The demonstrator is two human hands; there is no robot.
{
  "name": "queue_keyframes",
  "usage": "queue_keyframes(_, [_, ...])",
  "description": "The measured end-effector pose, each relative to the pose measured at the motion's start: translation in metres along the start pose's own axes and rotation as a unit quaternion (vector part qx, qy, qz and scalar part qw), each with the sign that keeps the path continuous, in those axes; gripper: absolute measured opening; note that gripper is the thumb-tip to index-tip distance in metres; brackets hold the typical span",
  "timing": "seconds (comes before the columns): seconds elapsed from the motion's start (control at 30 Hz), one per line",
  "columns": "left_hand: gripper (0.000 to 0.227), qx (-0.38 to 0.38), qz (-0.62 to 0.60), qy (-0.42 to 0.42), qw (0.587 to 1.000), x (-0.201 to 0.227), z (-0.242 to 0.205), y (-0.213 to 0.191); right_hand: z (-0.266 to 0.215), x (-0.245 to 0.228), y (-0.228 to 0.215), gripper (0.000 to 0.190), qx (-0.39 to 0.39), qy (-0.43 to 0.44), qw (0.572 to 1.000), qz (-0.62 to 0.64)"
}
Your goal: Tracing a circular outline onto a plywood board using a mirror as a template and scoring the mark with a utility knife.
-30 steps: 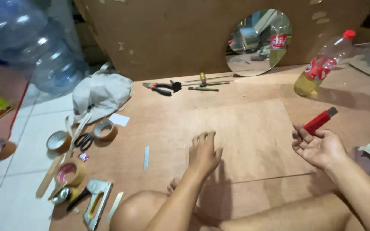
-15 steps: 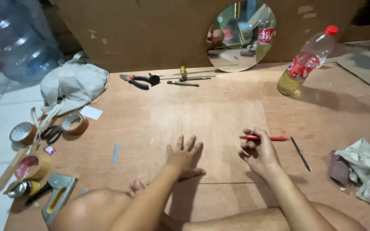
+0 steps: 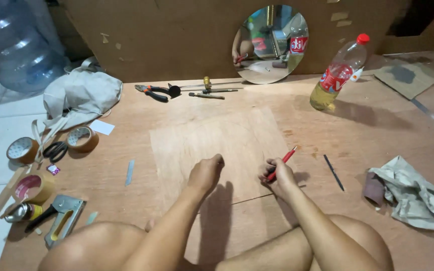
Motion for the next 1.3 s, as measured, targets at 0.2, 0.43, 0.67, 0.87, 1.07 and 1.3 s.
queue_keyframes(0.2, [0.074,-0.067,-0.004,-0.010,0.998,0.015,-0.037,-0.028,-0.056,-0.036,0.023,0.019,0.053,-0.064,0.987,-0.138])
queue_keyframes(0.43, [0.084,-0.060,-0.006,-0.017,0.998,0.079,-0.068,-0.105,-0.075,-0.051,0.066,0.038,-0.067,-0.046,0.991,-0.105])
queue_keyframes(0.67, [0.071,-0.187,0.139,0.060,0.971,0.056,-0.053,-0.027,-0.038,-0.020,0.062,0.057,-0.083,-0.050,0.994,-0.040])
queue_keyframes(0.87, [0.118,-0.167,0.194,0.050,0.965,-0.009,-0.022,0.017,-0.004,-0.014,0.052,0.053,-0.086,-0.028,0.995,-0.031])
queue_keyframes(1.07, [0.138,-0.149,0.150,-0.023,0.977,0.008,0.016,0.000,0.007,-0.021,0.043,0.030,-0.037,-0.019,0.998,-0.049])
queue_keyframes(1.3, [0.130,-0.236,0.183,-0.074,0.951,0.046,-0.014,-0.033,-0.021,-0.038,0.049,0.048,-0.022,-0.065,0.990,-0.120])
Point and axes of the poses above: each hand's wrist, its own z-axis towards the middle knuckle, its own y-axis out of the palm, x = y × z, the point moved 4 cm from there along z, towards the middle knuckle, and after that the axes turned 14 degrees about -x, right-handed, at the moved point
